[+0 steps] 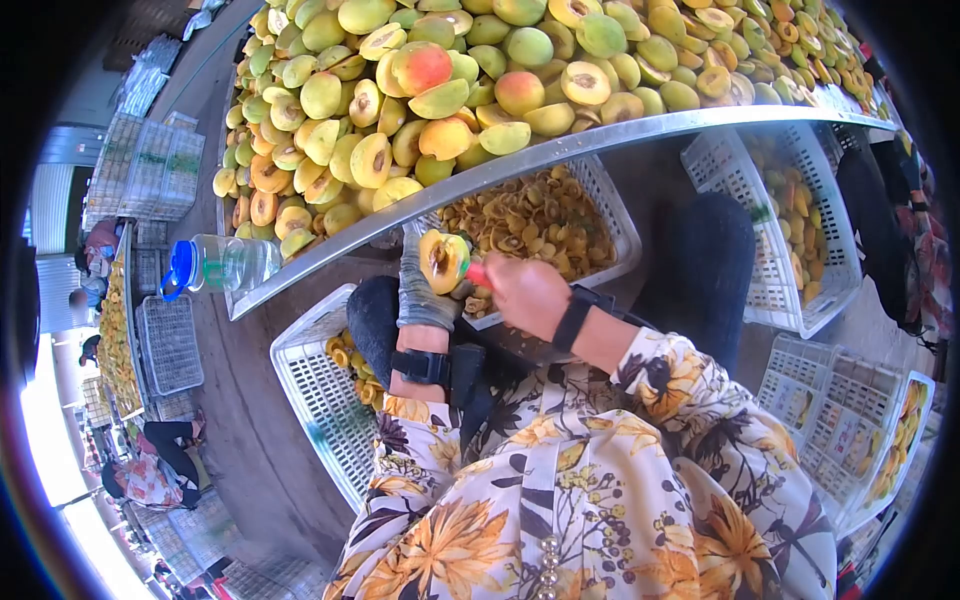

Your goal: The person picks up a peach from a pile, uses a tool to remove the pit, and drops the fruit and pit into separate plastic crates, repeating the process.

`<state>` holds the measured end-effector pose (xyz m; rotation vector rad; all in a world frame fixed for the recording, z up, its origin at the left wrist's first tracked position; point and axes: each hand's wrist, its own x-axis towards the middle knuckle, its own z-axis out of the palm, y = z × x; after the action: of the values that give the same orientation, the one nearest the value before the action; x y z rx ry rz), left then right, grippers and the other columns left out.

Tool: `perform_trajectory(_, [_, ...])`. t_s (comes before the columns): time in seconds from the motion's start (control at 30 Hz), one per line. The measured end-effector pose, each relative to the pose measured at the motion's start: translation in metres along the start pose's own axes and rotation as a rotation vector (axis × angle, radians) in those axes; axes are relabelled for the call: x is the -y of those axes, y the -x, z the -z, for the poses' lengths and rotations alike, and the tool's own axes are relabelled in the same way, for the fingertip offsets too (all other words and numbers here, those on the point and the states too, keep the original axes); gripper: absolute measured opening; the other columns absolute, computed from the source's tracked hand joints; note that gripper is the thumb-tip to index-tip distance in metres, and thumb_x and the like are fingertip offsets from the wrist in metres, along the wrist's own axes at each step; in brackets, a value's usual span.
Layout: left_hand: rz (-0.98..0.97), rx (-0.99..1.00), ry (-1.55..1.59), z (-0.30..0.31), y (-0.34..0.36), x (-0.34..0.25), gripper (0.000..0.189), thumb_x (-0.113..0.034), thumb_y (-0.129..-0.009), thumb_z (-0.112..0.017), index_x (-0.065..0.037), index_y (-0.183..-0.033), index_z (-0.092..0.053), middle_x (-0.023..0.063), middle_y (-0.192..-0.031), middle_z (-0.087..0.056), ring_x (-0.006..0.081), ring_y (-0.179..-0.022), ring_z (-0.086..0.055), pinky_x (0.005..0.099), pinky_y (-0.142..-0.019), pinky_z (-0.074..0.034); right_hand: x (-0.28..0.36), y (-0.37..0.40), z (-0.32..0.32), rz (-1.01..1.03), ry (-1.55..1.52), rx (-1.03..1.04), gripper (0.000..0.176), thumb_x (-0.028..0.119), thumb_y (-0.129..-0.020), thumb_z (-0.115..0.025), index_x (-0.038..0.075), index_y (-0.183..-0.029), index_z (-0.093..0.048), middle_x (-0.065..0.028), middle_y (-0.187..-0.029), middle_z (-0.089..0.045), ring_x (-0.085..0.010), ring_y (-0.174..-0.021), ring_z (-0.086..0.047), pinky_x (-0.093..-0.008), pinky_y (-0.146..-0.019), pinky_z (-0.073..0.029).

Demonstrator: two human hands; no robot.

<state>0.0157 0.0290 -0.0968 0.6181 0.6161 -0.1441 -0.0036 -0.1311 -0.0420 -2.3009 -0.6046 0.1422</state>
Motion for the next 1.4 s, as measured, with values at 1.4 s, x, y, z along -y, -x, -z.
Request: perform_trajectory(1.4, [-0.231,0.035,-0.161,0.016,-0.012,0.016,0.023,-0.013,-0.078,-0.062,0.002,-0.095,-0.06,0.0098,-0.085,-0.062,0.0207,-0.074,-0.06,0.0324,-0.065,-0.052,0.026,-0.007,0.013,-0.494,-0.291,0.606,0.021,0.001,-0.069,-0.053,-0.008,-0.087,-0.046,-0.0173,-0.06,-0.055,-0.0268,-0.046,-0.055,-0.0354,-0.041,-0.044])
